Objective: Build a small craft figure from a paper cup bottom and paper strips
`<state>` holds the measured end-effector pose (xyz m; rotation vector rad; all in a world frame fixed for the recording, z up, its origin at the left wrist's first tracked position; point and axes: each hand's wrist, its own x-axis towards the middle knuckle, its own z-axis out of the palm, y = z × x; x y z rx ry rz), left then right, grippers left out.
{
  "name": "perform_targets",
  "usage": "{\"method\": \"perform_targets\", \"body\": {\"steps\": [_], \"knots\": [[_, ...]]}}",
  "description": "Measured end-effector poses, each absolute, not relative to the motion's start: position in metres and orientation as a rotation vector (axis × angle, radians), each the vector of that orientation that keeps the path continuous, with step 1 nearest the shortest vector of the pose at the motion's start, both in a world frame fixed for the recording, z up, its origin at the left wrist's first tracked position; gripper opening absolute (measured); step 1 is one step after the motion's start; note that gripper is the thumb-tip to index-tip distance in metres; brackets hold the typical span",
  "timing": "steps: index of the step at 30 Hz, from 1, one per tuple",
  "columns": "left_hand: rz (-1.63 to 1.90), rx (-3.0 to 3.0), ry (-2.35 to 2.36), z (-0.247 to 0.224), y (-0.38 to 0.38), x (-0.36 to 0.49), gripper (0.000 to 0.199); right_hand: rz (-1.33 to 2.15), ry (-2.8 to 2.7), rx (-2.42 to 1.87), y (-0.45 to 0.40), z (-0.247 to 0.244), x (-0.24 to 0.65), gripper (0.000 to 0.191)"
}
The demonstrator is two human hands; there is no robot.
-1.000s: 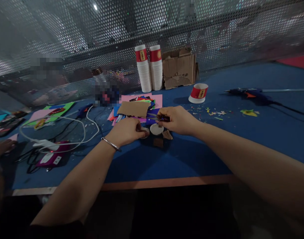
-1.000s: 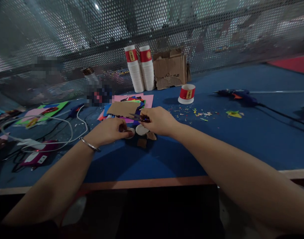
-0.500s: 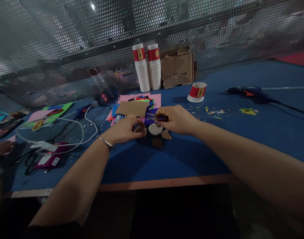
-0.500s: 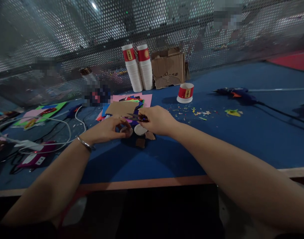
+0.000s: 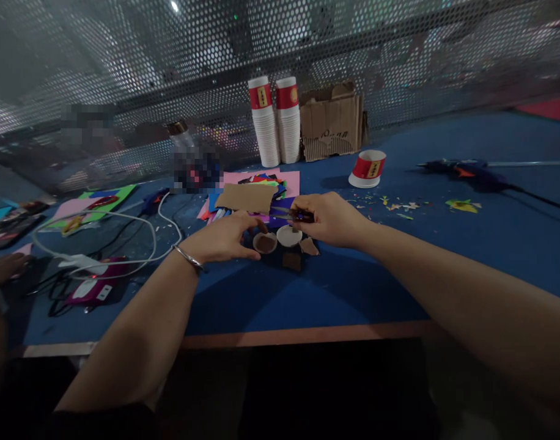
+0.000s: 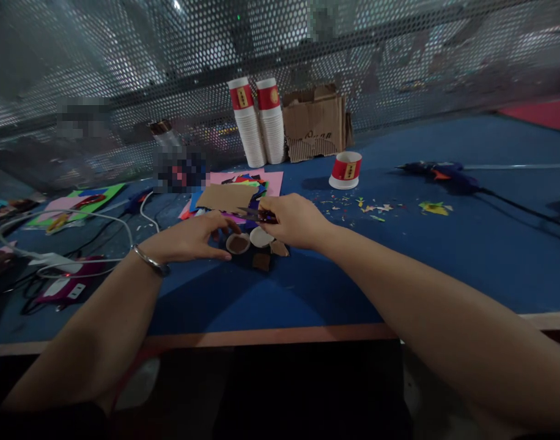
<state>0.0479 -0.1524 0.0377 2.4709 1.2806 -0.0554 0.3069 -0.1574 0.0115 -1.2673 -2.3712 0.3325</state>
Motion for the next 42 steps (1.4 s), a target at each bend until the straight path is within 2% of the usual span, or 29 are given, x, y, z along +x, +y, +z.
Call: {"method": "perform_targets", "body": {"steps": [6,11,19,26,30,37,42], "knots": [[-0.051,2.499,1.228,0.034,-0.151,0.049,0.046,0.317,-2.387,-1.272,-0.156,0.011,0.307,0.010],[-0.034,2.493,1.266,0.033,-0.153,0.051,0.050,0.322,-2.373,-1.292,-0.156,0.011,0.307,0.008],[0.007,2.540,1.291,0.028,-0.149,0.055,0.036,0.300,-2.376,-1.292,-0.156,0.012,0.308,0.009],[0.061,2.484,1.295,0.024,-0.145,0.057,0.036,0.300,-2.379,-1.300,-0.156,0.012,0.307,0.009],[0.048,2.527,1.274,0.024,-0.142,0.053,0.029,0.262,-2.393,-1.337,-0.158,0.015,0.307,0.009],[0.051,2.424,1.262,0.023,-0.142,0.057,0.032,0.184,-2.352,-1.718,-0.145,0.015,0.320,0.020],[-0.007,2.386,1.305,0.026,-0.143,0.055,0.037,0.287,-2.434,-1.674,-0.131,0.008,0.326,0.017]]}}
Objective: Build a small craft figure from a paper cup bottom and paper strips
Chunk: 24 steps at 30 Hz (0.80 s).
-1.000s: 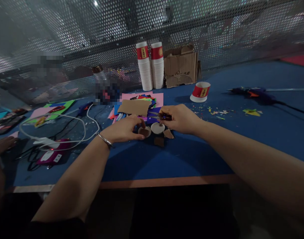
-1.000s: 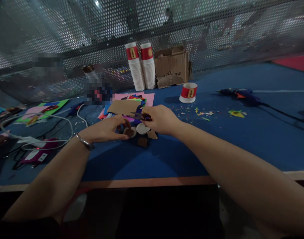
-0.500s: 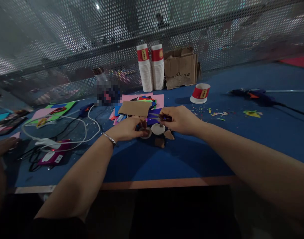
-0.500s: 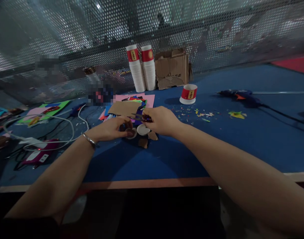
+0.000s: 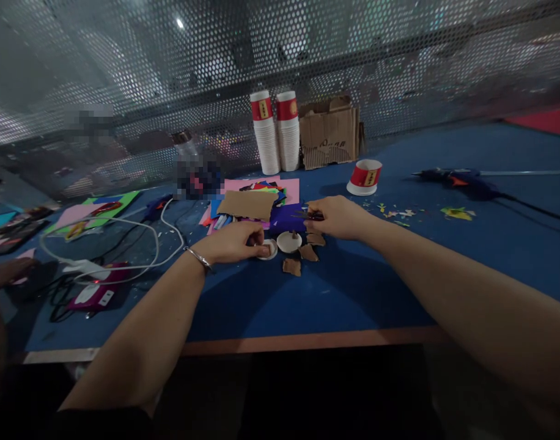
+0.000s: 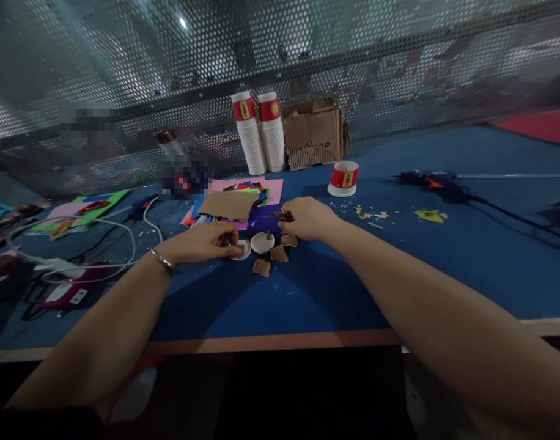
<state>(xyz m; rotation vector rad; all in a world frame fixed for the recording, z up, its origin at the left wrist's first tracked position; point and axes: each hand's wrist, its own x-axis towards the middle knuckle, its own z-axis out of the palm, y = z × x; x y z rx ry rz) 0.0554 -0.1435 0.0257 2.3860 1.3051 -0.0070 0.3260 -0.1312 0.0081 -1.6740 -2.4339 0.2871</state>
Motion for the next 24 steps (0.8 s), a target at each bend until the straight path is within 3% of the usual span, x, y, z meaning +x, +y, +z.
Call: {"method": "perform_targets", "body": {"steps": [3,9,14,24], "knots": [[0.028,2.367,1.301,0.028,-0.144,0.056,0.036,0.293,-2.452,-1.620,-0.132,0.004,0.318,0.021],[0.458,2.428,1.341,0.010,-0.142,0.076,0.040,0.300,-2.476,-1.614,-0.136,-0.003,0.305,0.025],[0.469,2.312,1.444,-0.004,-0.139,0.090,0.018,0.317,-2.457,-1.647,-0.135,-0.008,0.301,0.022],[0.451,2.205,1.473,-0.011,-0.131,0.087,0.013,0.361,-2.415,-1.630,-0.131,-0.012,0.294,0.016]]}}
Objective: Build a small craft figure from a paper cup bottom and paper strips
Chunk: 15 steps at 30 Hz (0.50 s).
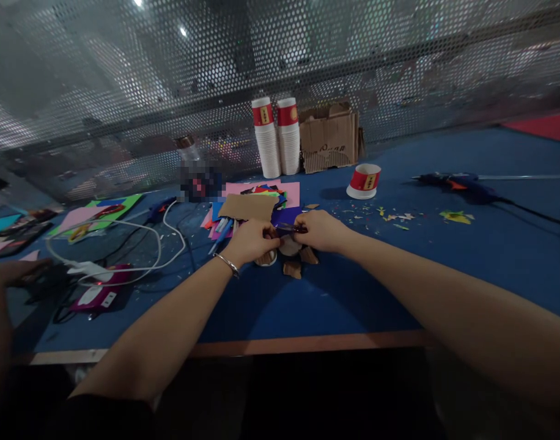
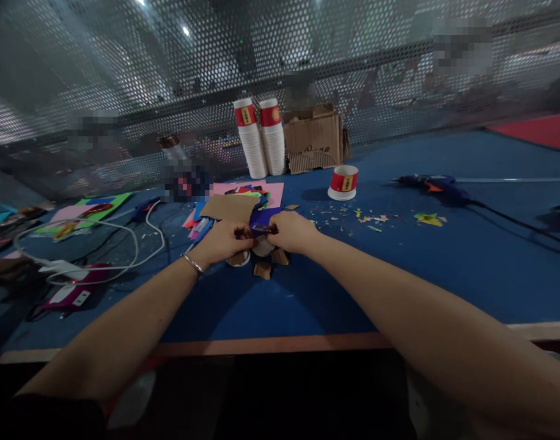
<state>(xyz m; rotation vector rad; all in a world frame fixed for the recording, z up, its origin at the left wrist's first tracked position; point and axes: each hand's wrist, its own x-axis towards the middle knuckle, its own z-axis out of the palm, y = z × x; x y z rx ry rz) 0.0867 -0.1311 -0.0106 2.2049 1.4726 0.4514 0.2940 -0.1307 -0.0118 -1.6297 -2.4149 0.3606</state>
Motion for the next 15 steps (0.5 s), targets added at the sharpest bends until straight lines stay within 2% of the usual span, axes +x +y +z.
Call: {"method": "perform_targets", "body": {"steps": [15], "knots": [[0.469,2.221,1.557,-0.0117,-0.1340,0.0912,0.016,0.404,-2.351,-1.681,-0.1319,-0.0131,0.2906,0.017]]}}
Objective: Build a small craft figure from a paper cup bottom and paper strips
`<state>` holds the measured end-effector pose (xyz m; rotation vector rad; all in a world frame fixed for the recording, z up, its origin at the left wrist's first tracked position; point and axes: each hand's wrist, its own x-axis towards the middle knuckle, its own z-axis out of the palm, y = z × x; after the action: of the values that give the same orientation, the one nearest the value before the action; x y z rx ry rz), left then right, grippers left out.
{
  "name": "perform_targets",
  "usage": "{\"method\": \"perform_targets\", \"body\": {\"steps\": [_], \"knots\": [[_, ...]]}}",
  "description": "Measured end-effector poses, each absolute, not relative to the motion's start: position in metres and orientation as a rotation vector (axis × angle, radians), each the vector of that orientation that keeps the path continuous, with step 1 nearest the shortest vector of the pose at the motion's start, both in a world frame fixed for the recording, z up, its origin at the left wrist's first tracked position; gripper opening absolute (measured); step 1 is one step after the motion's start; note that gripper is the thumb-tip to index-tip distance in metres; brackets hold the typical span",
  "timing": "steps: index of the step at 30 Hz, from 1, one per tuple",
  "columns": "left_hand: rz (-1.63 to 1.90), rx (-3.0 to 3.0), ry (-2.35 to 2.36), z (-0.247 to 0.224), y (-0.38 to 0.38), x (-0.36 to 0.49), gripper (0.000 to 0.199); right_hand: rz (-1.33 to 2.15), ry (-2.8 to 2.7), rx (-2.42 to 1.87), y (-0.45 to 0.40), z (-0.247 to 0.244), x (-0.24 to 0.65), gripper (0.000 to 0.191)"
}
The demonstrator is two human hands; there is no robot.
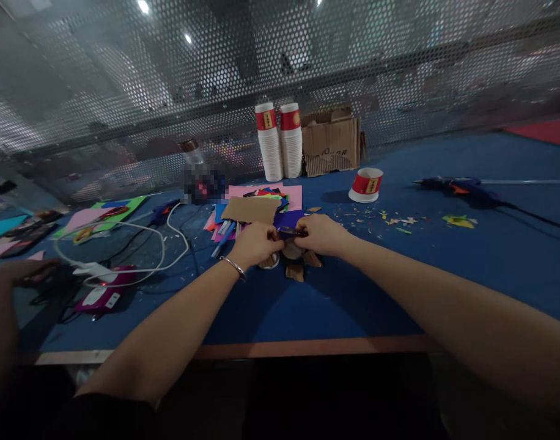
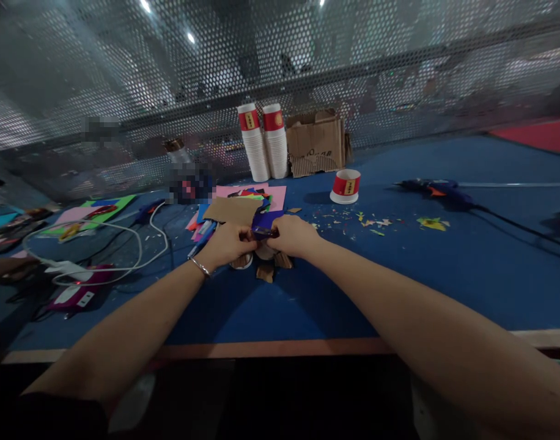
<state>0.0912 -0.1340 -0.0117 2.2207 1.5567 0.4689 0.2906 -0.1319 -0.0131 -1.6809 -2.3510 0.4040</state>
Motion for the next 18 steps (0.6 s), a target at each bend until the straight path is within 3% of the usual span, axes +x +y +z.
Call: {"method": "perform_targets", "body": {"steps": [18], "knots": [[0.552,2.183,1.559,-0.0152,-0.1363,0.0935,0.018,0.435,-2.302,-1.660,-0.1297,-0.0143,0.2939,0.019]]}}
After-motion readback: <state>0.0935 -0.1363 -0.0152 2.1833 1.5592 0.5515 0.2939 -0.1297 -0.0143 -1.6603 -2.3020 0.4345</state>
